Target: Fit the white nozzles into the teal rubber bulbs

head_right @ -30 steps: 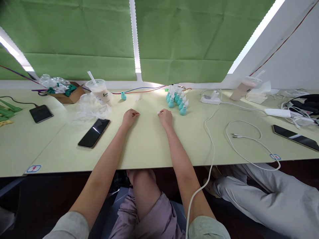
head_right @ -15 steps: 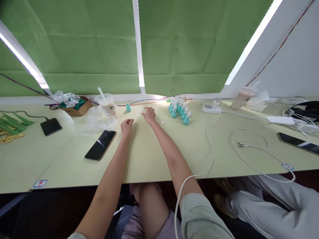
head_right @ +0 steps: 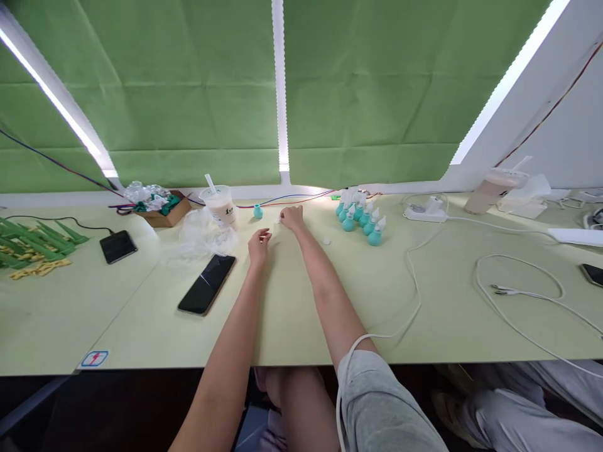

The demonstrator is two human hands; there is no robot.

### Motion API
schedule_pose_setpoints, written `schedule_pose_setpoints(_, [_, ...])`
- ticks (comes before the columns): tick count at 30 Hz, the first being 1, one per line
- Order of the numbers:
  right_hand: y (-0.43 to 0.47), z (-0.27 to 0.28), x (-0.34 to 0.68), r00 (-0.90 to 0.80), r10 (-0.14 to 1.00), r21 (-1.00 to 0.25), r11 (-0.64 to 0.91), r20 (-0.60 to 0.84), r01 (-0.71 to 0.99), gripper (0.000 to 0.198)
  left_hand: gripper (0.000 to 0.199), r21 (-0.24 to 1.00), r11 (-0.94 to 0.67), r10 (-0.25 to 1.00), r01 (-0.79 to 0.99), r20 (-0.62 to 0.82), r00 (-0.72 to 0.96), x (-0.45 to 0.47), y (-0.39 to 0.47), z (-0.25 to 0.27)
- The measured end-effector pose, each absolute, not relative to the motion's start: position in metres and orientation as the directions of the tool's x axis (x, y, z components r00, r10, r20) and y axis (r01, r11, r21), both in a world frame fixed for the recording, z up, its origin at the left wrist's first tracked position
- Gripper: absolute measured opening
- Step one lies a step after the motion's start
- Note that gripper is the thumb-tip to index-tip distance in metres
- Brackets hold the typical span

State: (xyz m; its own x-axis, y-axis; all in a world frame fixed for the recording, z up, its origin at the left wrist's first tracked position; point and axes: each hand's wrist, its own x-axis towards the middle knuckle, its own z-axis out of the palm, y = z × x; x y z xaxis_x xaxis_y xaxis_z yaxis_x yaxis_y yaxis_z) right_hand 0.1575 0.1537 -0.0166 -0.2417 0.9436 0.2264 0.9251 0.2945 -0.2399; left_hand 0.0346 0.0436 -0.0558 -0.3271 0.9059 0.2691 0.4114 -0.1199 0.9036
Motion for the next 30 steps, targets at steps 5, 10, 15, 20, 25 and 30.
schedule_pose_setpoints(5, [0.117,-0.004,0.167,-0.419,0.875,-0.242,0.472,0.241,0.848,0.013,0.043,0.902,-0.156,0.902,0.403,0.296,-0.315,0.036,0.043,-0.055])
schedule_pose_setpoints(10, [0.081,0.003,0.177,-0.574,0.784,-0.219,0.618,0.235,0.755,0.012,0.019,0.897,-0.200,0.908,0.394,0.321,-0.270,0.035,0.042,-0.052])
schedule_pose_setpoints(15, [0.077,0.005,0.182,-0.582,0.777,-0.268,0.629,0.238,0.730,0.017,0.014,0.925,-0.177,0.930,0.337,0.269,-0.250,0.034,0.042,-0.050])
schedule_pose_setpoints(20, [0.108,0.001,0.193,-0.525,0.817,-0.410,0.575,0.239,0.708,0.016,0.017,0.957,-0.133,0.908,0.257,0.221,-0.355,0.029,0.047,-0.053])
schedule_pose_setpoints(25, [0.141,-0.023,0.199,0.018,0.976,-0.600,0.120,0.219,0.791,0.025,0.028,0.998,-0.055,0.908,0.025,0.061,-0.415,0.023,0.050,-0.052])
schedule_pose_setpoints(30, [0.153,-0.047,0.187,0.122,0.979,-0.581,-0.006,0.162,0.814,0.029,0.031,0.999,-0.037,0.895,-0.025,0.022,-0.446,0.023,0.049,-0.051])
